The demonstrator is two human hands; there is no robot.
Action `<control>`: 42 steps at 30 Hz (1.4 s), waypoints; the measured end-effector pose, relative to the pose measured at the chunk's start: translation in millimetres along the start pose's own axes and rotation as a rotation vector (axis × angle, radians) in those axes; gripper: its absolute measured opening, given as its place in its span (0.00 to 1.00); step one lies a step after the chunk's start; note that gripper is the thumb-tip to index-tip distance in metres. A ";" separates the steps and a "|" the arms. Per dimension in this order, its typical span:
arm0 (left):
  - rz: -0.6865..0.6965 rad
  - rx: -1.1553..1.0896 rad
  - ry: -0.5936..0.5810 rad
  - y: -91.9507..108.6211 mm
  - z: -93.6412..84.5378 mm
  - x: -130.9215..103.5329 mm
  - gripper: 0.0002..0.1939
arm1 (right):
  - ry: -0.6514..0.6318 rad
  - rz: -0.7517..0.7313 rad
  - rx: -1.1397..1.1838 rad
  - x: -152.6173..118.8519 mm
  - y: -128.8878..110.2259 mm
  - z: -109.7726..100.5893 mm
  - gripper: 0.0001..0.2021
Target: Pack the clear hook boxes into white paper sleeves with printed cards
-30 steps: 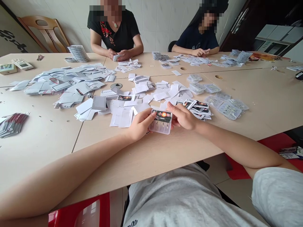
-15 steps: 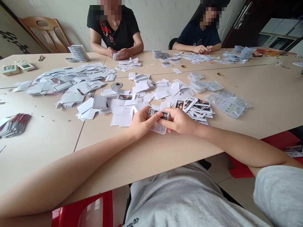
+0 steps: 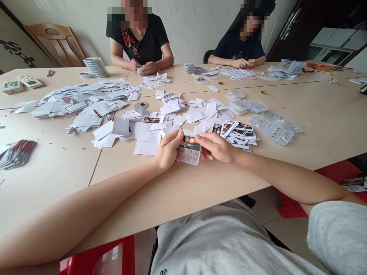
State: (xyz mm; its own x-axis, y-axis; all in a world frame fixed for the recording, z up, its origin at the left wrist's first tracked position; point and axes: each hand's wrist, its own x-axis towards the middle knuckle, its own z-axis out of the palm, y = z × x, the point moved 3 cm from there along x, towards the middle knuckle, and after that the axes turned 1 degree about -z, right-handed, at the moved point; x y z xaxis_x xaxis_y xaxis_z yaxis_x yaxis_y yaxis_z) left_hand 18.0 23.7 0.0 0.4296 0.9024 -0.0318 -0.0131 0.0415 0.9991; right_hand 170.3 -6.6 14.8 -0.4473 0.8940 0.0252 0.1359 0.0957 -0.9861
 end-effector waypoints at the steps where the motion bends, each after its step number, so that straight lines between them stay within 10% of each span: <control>1: -0.003 -0.005 0.008 -0.7 -0.5 0.3 0.20 | 0.019 0.000 0.006 0.1 -0.7 -2.5 0.17; 8: 0.080 -0.162 -0.007 3.3 -3.7 -0.4 0.18 | 0.172 0.224 0.223 31.4 -0.9 -56.9 0.11; 13: 0.129 -0.088 0.044 7.1 -6.5 -2.8 0.14 | 0.495 0.094 0.419 83.7 -0.5 -115.0 0.05; 18: 0.199 0.193 -0.084 6.3 -1.5 -9.8 0.10 | 0.627 0.071 0.348 77.9 3.4 -153.6 0.05; 26: 0.758 0.920 -0.407 7.7 13.9 -29.4 0.09 | 0.920 0.059 -0.682 20.8 3.5 -229.0 0.13; 33: 0.940 1.080 -0.482 6.0 19.3 -32.4 0.10 | 0.650 0.311 -1.127 26.9 43.8 -232.2 0.23; 42: 0.786 1.229 -0.448 5.7 20.8 -28.8 0.10 | 0.787 0.232 -1.136 26.0 39.7 -230.4 0.18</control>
State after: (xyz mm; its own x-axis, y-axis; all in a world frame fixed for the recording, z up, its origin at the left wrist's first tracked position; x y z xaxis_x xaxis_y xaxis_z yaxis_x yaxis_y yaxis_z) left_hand 24.4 -11.0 7.3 0.9043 0.3156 0.2874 0.2762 -0.9460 0.1698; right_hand 367.7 121.3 14.2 0.2386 0.9099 0.3394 0.9390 -0.1271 -0.3195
